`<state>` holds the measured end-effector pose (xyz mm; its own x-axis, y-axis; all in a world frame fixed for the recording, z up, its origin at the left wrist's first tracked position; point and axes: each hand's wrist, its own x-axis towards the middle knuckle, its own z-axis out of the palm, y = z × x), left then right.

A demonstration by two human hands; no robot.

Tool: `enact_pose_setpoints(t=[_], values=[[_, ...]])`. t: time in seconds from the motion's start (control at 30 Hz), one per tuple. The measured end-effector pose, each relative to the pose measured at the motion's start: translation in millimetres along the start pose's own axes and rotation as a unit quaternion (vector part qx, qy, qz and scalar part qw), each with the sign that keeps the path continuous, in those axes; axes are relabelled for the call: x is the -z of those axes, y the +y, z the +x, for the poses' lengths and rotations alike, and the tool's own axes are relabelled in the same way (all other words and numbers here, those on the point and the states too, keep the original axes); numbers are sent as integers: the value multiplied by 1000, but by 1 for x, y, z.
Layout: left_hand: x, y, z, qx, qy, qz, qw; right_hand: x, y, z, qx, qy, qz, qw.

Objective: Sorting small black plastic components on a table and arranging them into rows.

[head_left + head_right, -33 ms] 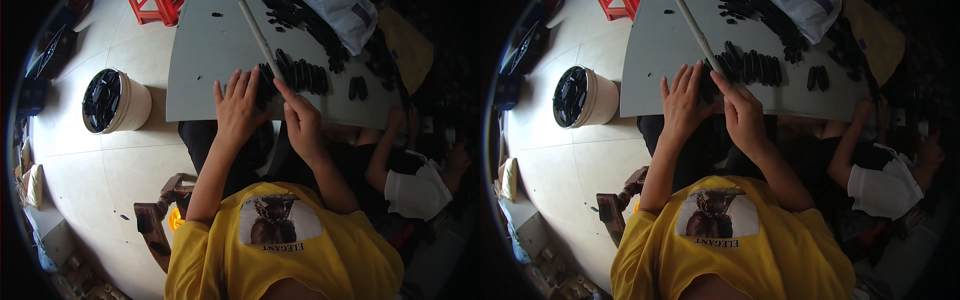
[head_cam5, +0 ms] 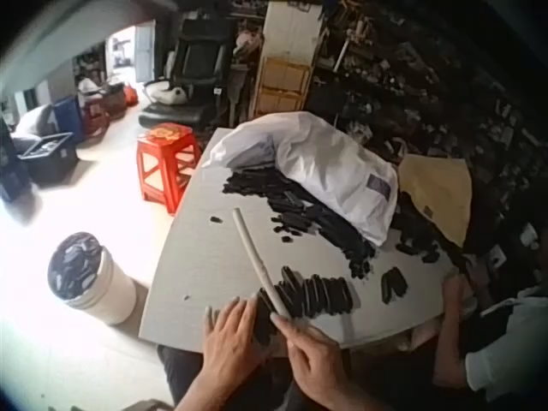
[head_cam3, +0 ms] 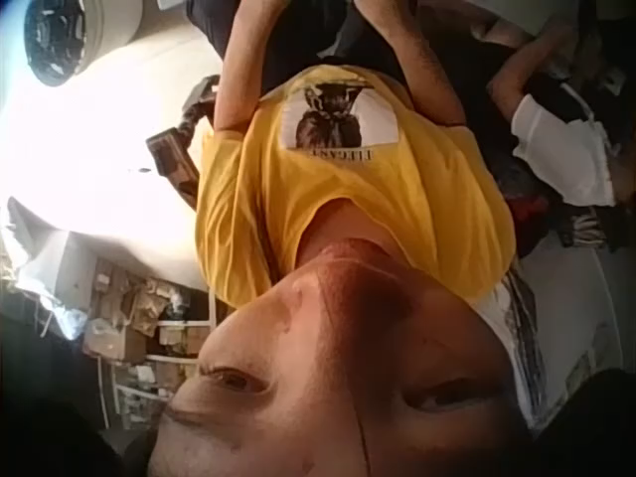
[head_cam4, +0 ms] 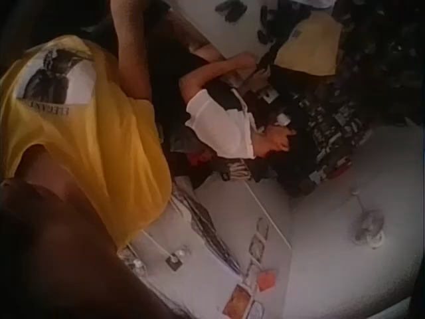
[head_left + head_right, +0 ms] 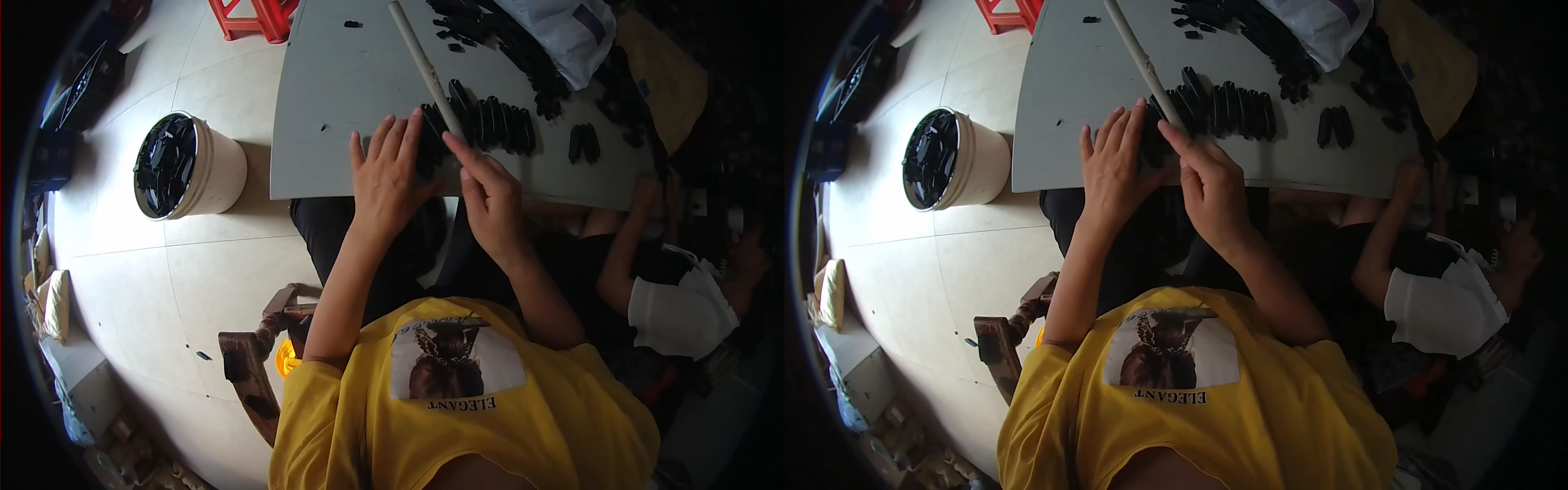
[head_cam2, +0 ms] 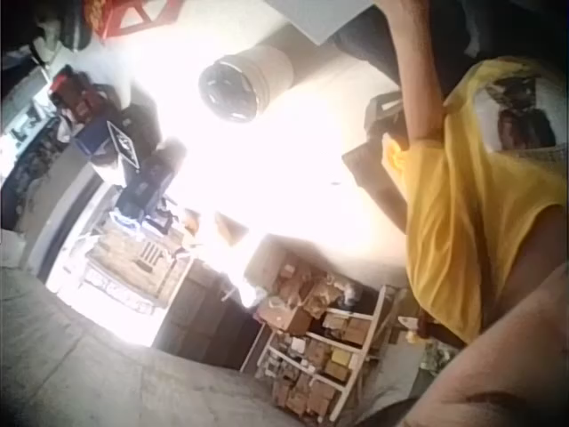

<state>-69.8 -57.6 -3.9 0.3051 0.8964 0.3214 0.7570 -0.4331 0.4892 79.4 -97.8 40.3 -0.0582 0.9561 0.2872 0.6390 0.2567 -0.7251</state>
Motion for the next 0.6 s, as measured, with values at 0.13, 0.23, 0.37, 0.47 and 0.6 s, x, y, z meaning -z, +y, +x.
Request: enact_pose_setpoints(t=[0.13, 0.23, 0.37, 0.47, 0.6], values=[[-7, -12, -9, -14, 53, -32, 998, -9, 7, 0, -32, -16, -17, 999], [-7, -18, -18, -24, 107, -60, 992, -24, 18, 5, -16, 12, -40, 999], [-12, -25, -27, -37, 161, -96, 982, -40, 20, 15, 5, 30, -71, 997], [-11, -27, -29, -39, 164, -90, 982, -47, 13, 23, 26, 24, -125, 991], [-11, -27, -28, -39, 147, -96, 984, -50, 12, 28, 14, -10, -193, 981]])
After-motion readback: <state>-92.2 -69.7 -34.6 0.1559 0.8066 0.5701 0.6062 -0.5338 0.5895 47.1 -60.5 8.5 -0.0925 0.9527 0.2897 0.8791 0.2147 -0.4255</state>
